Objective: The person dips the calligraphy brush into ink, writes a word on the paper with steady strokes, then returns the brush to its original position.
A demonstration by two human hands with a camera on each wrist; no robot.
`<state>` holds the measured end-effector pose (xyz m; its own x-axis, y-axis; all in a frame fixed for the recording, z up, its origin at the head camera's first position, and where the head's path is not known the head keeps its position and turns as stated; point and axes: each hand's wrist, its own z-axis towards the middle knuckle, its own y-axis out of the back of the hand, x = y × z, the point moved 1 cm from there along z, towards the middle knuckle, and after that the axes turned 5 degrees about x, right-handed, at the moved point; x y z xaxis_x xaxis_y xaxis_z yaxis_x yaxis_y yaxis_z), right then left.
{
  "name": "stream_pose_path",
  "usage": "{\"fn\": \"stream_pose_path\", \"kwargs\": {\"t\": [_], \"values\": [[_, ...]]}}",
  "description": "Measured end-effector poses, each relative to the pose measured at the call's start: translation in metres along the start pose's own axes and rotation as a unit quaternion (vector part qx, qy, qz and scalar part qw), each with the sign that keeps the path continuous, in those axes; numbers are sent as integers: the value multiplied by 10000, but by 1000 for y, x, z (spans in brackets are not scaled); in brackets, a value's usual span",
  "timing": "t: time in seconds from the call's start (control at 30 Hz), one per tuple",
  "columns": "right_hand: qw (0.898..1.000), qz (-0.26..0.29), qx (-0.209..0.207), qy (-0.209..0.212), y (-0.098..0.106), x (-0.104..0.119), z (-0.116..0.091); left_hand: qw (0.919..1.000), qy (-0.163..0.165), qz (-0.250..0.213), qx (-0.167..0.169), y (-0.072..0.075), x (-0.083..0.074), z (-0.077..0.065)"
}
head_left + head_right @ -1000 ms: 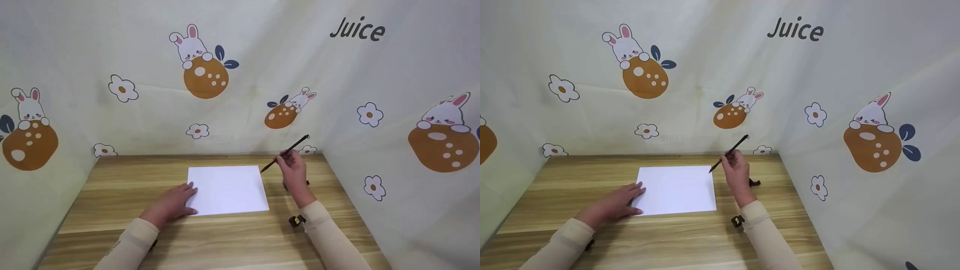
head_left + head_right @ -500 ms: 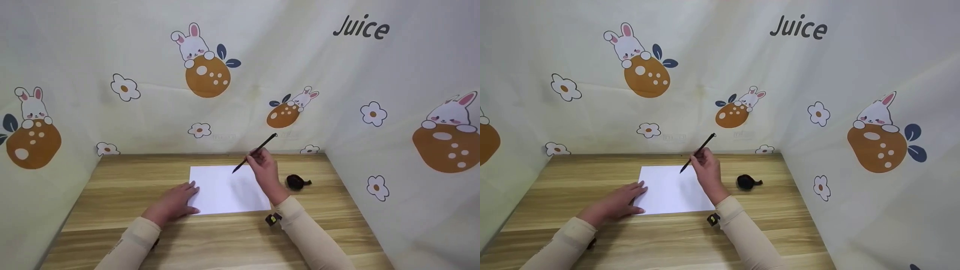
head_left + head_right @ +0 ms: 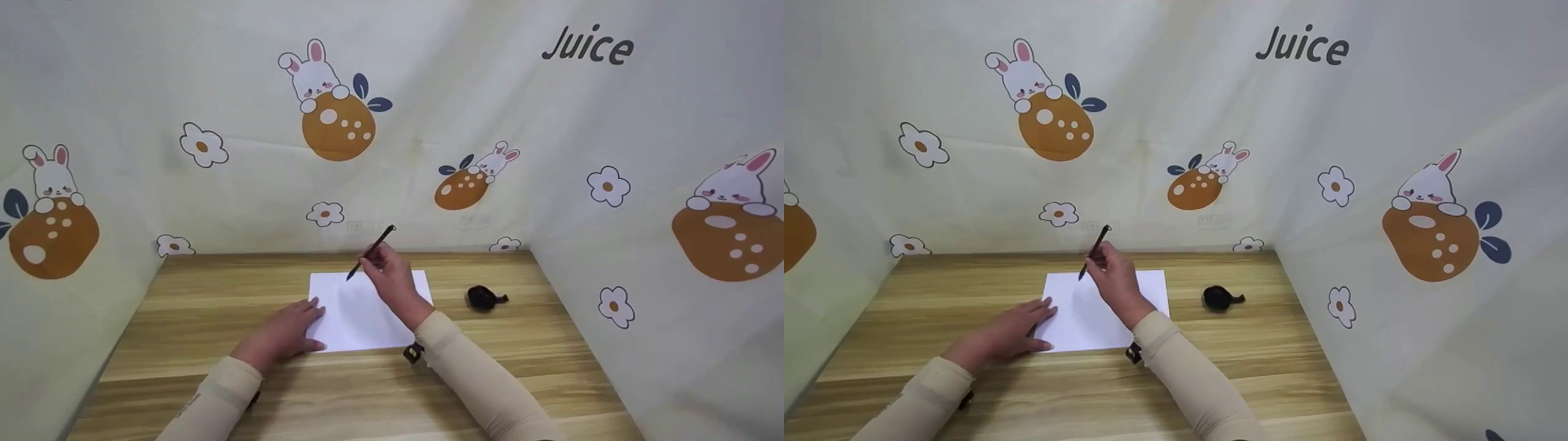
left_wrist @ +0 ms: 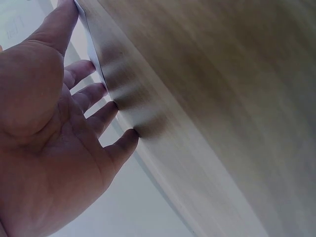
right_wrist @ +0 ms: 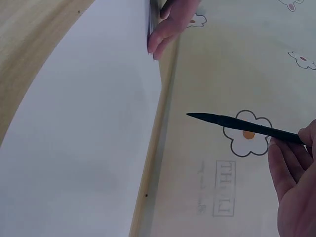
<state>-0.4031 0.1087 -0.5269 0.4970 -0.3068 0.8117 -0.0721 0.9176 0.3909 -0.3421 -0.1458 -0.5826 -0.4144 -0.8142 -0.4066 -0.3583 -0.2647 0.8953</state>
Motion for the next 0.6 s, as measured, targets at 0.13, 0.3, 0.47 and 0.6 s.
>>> {"fn": "stream_pose_path", "kwargs": {"t": [0.13,0.3,0.47,0.6], "values": [[9994,-290,159,63,-11,1,4,10000,44,83,10,-1,1,0],[9977,-542,320,253,-23,0,7,9999,43,107,15,0,1,1],[9971,-619,386,239,-31,-1,10,9999,-27,120,-10,1,0,0],[9964,-672,455,230,-35,-1,13,9997,-141,161,-112,3,-3,-3]]}}
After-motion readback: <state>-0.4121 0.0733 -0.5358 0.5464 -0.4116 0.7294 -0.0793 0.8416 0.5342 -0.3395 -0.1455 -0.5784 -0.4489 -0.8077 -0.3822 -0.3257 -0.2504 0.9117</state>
